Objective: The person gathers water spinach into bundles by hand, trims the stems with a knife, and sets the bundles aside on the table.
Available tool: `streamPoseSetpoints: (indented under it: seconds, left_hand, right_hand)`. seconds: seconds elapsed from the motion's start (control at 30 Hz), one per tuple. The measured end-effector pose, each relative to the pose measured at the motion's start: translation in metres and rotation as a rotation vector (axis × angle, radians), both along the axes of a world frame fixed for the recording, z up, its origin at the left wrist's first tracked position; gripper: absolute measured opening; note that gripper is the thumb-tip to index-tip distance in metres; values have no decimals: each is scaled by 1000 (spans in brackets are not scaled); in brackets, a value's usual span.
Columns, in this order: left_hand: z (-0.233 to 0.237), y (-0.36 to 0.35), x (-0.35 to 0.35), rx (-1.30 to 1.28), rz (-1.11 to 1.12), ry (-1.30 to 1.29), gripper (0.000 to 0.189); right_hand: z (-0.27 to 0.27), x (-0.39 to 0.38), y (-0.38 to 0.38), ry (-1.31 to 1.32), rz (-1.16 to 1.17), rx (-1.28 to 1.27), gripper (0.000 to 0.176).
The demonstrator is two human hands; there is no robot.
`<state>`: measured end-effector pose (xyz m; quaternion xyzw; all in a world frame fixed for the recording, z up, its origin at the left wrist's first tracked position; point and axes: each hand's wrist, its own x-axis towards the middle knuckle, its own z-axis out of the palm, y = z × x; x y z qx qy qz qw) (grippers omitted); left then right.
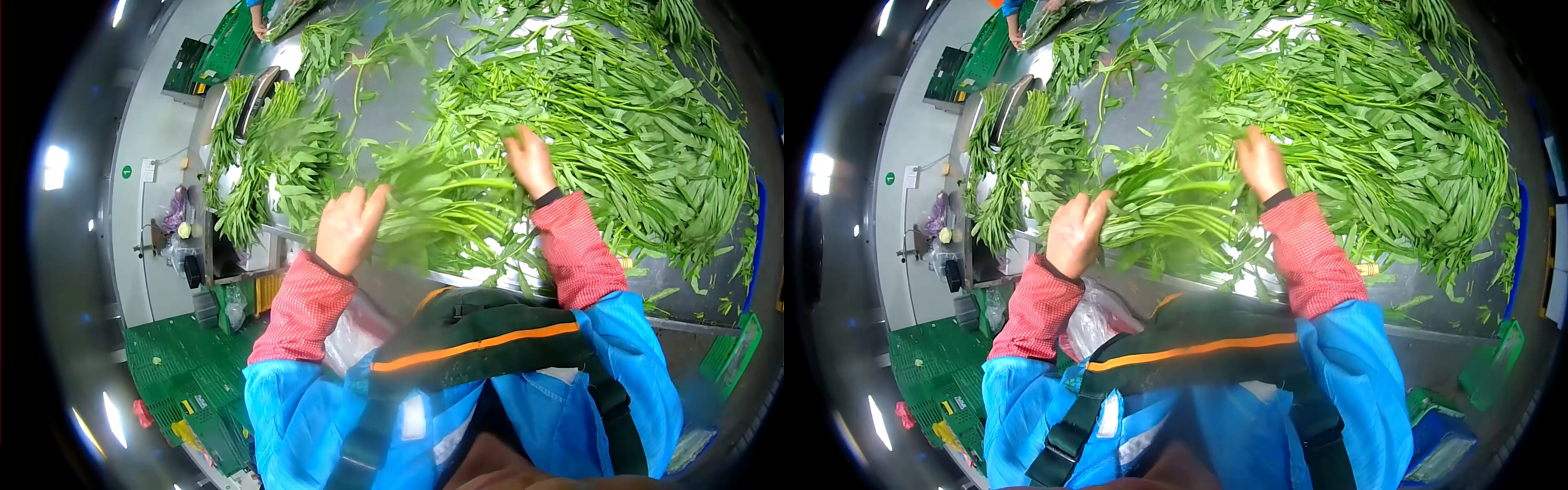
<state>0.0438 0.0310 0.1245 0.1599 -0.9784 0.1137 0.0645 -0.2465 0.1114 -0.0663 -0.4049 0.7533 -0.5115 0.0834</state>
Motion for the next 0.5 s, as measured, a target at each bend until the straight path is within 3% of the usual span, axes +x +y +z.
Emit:
streamPoseSetpoints:
  seconds: [0.03,0.07,0.13,0.17,0.23,0.27,0.3,0.37,0.43,0.5]
  left_hand:
    - [2,-1,3,-17,9,0,44]
    - [6,-2,8,-35,17,1,43]
    - [11,-4,13,-71,21,-2,41]
    - [12,-3,12,-86,9,-7,41]
    - [15,-4,7,-123,-18,-9,40]
    - [14,-3,4,-151,-31,-34,39]
    - [14,-2,1,-168,-54,-49,39]
    - [13,-1,-6,-198,-103,-80,39]
    - [13,0,-11,-183,-113,-100,39]
    - [17,0,-13,-169,-108,-103,39]
  right_hand:
    - [-23,-19,0,-240,-27,32,20]
    - [-23,-31,8,-439,92,9,19]
    - [10,-40,20,-716,328,101,13]
    - [27,-38,22,-870,439,166,19]
    - [61,-24,17,-688,617,290,34]
    - [42,-20,5,-544,692,299,50]
    - [69,-10,2,-341,721,333,58]
    - [111,15,-7,-228,766,498,64]
    - [112,47,-9,76,706,412,44]
    - [75,59,-14,-142,672,132,34]
